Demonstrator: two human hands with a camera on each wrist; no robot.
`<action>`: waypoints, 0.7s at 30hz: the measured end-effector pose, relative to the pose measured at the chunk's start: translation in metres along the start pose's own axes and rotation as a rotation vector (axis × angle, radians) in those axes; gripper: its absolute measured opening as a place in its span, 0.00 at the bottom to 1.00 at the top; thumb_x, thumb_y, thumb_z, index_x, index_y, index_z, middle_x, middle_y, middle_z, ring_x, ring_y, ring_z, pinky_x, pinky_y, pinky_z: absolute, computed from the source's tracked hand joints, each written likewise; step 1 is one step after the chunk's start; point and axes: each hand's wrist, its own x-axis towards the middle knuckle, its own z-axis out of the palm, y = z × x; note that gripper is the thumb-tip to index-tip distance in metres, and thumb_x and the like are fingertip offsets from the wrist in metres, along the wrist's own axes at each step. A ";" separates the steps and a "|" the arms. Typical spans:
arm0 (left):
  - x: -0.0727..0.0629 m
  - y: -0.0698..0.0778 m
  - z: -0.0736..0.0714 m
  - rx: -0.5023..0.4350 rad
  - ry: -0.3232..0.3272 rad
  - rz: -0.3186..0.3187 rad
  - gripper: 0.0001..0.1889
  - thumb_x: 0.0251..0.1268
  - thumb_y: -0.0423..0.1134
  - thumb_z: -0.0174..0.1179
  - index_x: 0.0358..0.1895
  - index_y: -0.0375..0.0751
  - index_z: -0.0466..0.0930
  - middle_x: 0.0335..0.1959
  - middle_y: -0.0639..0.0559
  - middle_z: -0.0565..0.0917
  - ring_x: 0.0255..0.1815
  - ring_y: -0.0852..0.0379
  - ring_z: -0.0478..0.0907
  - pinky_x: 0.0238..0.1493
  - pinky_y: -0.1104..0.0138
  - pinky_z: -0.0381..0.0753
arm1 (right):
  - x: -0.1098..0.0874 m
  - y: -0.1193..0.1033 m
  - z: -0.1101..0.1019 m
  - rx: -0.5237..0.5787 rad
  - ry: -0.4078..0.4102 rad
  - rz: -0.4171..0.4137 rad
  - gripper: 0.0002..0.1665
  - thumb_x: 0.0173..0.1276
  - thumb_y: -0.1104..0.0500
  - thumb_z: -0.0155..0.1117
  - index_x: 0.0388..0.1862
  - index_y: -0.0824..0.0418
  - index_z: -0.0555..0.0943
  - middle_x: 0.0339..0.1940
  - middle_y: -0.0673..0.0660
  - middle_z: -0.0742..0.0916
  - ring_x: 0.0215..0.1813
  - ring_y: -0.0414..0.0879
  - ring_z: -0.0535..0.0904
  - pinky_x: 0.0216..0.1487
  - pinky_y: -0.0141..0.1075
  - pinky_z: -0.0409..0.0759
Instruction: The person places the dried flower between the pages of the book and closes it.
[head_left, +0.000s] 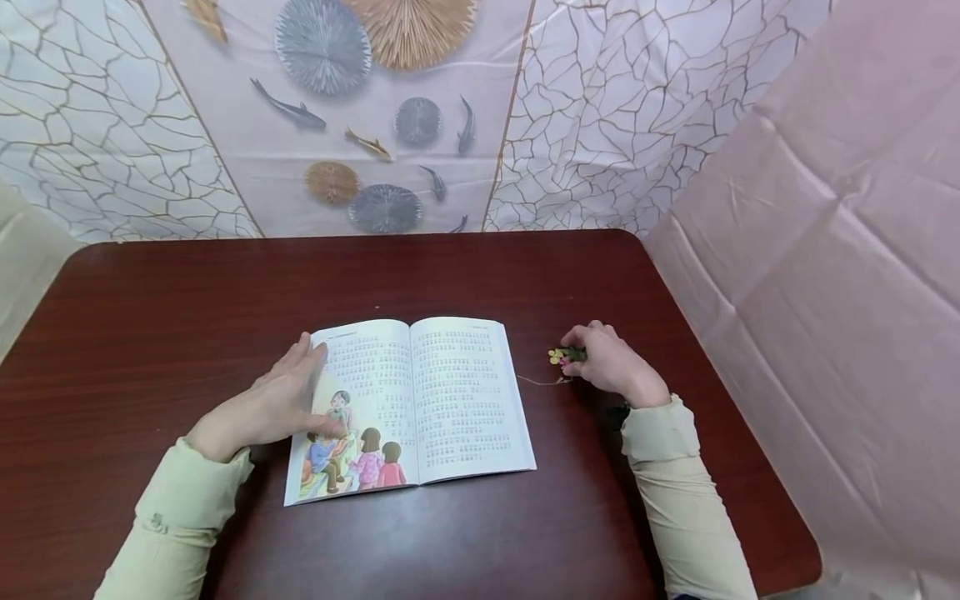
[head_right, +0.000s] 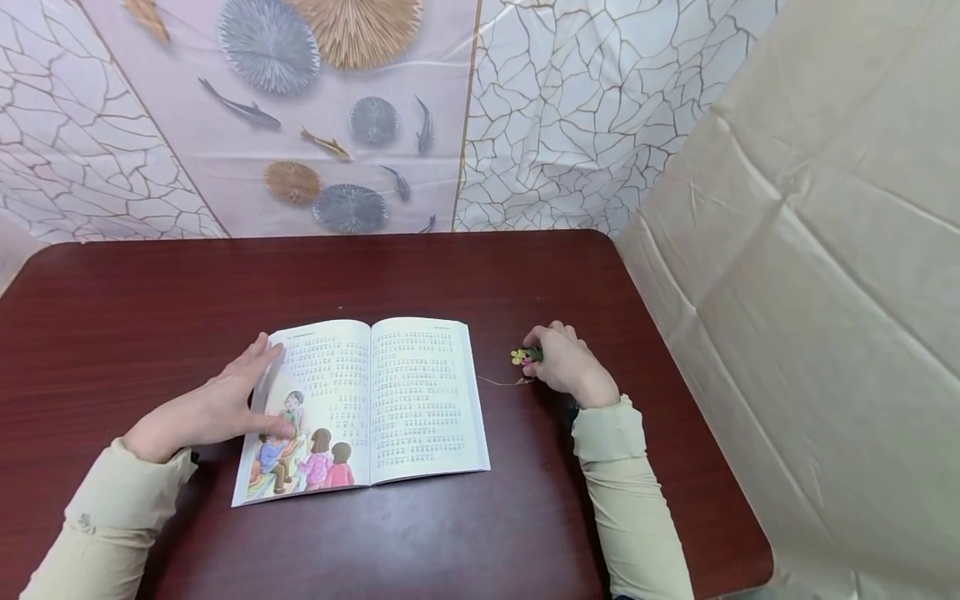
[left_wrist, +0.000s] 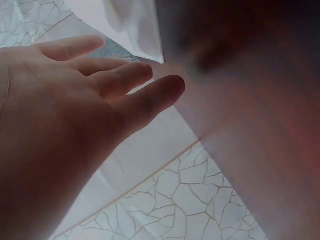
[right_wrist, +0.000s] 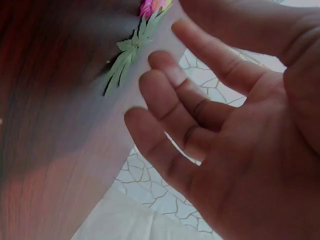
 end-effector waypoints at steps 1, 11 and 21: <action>0.000 -0.001 0.001 0.000 0.001 -0.001 0.68 0.41 0.68 0.71 0.75 0.25 0.44 0.76 0.27 0.36 0.76 0.31 0.37 0.63 0.31 0.52 | 0.000 0.000 0.000 -0.001 -0.003 -0.015 0.19 0.61 0.61 0.72 0.50 0.64 0.81 0.45 0.62 0.77 0.51 0.56 0.69 0.52 0.48 0.72; 0.001 0.004 0.000 0.010 0.006 0.019 0.67 0.41 0.68 0.71 0.74 0.24 0.46 0.76 0.27 0.38 0.76 0.33 0.38 0.65 0.35 0.54 | 0.000 -0.014 0.013 -0.041 -0.060 -0.079 0.11 0.58 0.53 0.75 0.32 0.55 0.81 0.38 0.54 0.78 0.45 0.50 0.70 0.47 0.41 0.72; 0.001 0.005 0.002 -0.008 0.001 0.013 0.66 0.42 0.66 0.72 0.74 0.25 0.46 0.76 0.29 0.38 0.76 0.33 0.38 0.63 0.31 0.53 | -0.001 -0.014 0.022 -0.050 -0.026 -0.117 0.09 0.56 0.56 0.77 0.25 0.53 0.82 0.42 0.56 0.81 0.52 0.54 0.74 0.51 0.42 0.73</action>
